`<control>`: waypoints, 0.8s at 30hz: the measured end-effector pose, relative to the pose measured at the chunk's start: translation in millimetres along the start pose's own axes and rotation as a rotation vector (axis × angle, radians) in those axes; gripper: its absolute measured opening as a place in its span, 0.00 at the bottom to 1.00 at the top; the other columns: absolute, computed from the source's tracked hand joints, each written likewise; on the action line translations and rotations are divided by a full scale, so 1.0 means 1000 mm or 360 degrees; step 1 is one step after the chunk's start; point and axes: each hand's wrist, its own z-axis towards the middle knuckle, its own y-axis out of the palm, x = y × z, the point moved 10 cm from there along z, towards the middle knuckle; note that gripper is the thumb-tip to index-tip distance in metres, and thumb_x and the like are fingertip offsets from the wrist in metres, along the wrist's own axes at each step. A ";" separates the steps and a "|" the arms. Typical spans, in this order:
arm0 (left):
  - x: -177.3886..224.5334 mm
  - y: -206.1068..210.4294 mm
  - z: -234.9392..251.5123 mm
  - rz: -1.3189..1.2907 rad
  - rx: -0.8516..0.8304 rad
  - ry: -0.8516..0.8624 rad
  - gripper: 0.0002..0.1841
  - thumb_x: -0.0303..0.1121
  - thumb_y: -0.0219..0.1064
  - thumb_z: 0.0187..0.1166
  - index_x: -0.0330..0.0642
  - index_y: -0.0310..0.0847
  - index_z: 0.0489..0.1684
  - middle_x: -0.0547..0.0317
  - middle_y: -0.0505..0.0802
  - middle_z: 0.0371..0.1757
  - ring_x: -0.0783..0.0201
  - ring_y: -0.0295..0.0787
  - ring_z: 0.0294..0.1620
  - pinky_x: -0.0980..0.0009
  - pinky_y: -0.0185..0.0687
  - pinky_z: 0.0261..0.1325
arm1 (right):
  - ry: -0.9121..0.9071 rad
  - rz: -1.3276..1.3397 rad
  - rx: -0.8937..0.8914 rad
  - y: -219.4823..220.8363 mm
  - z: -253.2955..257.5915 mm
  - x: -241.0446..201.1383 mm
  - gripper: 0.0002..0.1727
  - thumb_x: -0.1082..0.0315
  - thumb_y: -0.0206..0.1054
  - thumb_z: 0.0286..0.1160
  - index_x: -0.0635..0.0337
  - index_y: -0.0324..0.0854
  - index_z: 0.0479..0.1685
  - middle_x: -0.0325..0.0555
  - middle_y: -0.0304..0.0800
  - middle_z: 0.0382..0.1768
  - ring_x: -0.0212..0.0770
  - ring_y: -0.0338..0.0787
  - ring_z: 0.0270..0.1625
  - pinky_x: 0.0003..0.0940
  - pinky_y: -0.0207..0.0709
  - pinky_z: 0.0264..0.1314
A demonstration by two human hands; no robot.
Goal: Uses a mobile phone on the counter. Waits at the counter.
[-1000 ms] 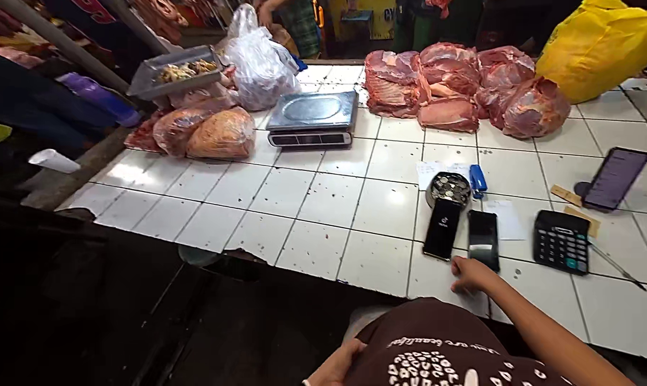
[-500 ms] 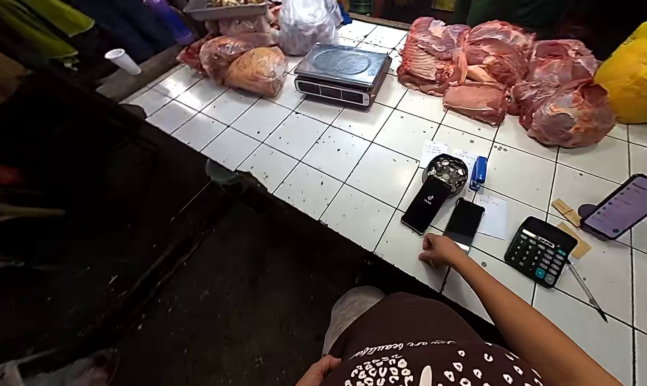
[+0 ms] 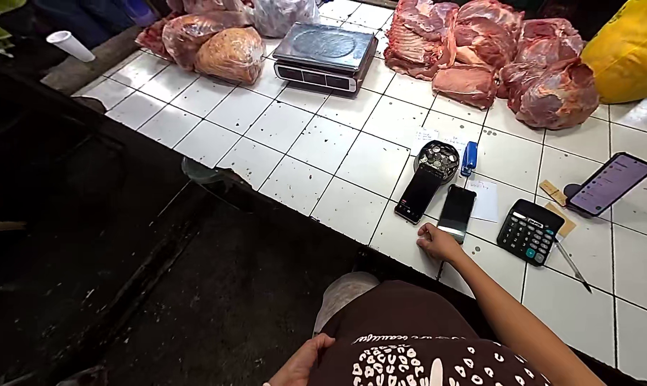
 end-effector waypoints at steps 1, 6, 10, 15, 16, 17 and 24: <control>0.010 -0.003 0.001 0.0019 -0.0021 -0.0020 0.15 0.33 0.50 0.87 0.44 0.80 0.31 0.55 0.91 0.27 0.65 0.90 0.28 0.68 0.86 0.32 | 0.0025 0.0012 0.0028 -0.001 0.000 0.001 0.23 0.57 0.63 0.86 0.55 0.74 0.76 0.57 0.90 0.49 0.57 0.89 0.54 0.59 0.78 0.64; 0.073 0.009 -0.041 0.0157 0.0264 -0.0059 0.12 0.32 0.51 0.86 0.44 0.75 0.32 0.54 0.88 0.26 0.64 0.87 0.26 0.68 0.84 0.29 | 0.0172 0.0074 0.0147 -0.002 -0.003 0.002 0.21 0.58 0.63 0.86 0.54 0.77 0.73 0.56 0.90 0.48 0.56 0.89 0.53 0.59 0.77 0.63; 0.124 0.009 -0.055 0.0357 0.0341 -0.0063 0.09 0.34 0.52 0.86 0.44 0.76 0.38 0.53 0.89 0.30 0.63 0.88 0.29 0.67 0.84 0.31 | 0.0286 0.0198 0.0253 -0.003 -0.007 0.005 0.19 0.59 0.66 0.84 0.54 0.80 0.69 0.52 0.89 0.43 0.53 0.88 0.48 0.57 0.78 0.58; 0.179 0.029 -0.071 0.0681 0.0375 -0.0081 0.07 0.32 0.53 0.85 0.46 0.74 0.36 0.56 0.87 0.26 0.66 0.86 0.24 0.72 0.81 0.25 | 0.0397 0.0410 0.0521 0.003 -0.020 0.007 0.20 0.61 0.65 0.84 0.55 0.79 0.72 0.52 0.88 0.41 0.52 0.87 0.46 0.56 0.78 0.57; 0.187 0.033 -0.068 0.0752 0.0365 -0.0109 0.07 0.32 0.53 0.85 0.46 0.74 0.36 0.56 0.87 0.26 0.67 0.86 0.25 0.72 0.81 0.25 | 0.0397 0.0411 0.0632 0.004 -0.025 0.006 0.21 0.62 0.64 0.84 0.56 0.79 0.72 0.52 0.88 0.39 0.52 0.87 0.44 0.55 0.78 0.56; 0.194 0.037 -0.065 0.0820 0.0361 -0.0137 0.07 0.32 0.53 0.85 0.46 0.74 0.36 0.56 0.87 0.26 0.66 0.86 0.25 0.72 0.81 0.25 | 0.0378 0.0397 0.0766 0.005 -0.030 0.005 0.21 0.62 0.64 0.84 0.58 0.79 0.72 0.52 0.88 0.39 0.52 0.87 0.44 0.55 0.77 0.57; 0.217 0.062 -0.046 0.1351 0.0320 -0.0364 0.08 0.32 0.52 0.86 0.48 0.72 0.34 0.59 0.84 0.24 0.68 0.83 0.24 0.73 0.79 0.25 | 0.0509 0.0292 0.0933 0.044 -0.059 -0.010 0.32 0.59 0.63 0.84 0.52 0.68 0.88 0.62 0.83 0.69 0.64 0.82 0.71 0.62 0.69 0.76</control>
